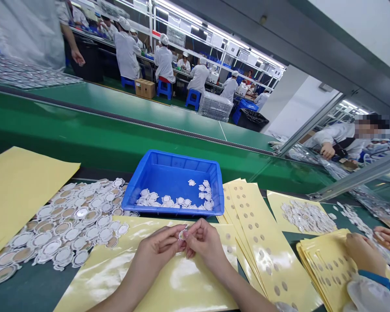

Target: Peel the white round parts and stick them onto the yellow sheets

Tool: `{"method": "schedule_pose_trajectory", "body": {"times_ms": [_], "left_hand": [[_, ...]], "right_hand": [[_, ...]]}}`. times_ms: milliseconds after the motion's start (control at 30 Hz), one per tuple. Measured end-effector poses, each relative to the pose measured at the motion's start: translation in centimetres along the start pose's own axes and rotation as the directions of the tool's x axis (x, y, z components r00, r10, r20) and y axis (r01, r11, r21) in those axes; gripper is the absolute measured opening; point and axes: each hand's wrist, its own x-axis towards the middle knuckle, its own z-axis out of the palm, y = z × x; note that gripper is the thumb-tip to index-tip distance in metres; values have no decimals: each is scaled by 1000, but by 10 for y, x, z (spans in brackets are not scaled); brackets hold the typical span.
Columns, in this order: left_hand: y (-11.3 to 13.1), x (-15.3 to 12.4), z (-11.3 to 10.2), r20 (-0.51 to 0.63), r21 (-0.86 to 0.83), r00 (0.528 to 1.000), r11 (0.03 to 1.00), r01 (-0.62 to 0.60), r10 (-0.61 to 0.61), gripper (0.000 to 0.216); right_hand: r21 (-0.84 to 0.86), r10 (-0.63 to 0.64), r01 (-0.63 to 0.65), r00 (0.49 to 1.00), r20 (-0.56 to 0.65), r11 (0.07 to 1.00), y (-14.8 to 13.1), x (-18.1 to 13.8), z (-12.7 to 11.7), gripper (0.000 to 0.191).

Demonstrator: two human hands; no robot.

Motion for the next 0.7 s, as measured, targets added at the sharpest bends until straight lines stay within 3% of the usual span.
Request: {"method": "schedule_pose_trajectory", "body": {"times_ms": [700], "left_hand": [[0,1,-1,-1,44,1000,999,14,-14,44]], "right_hand": [[-36,-3,4,1000,10,999,-1,-1,0,55]]}}
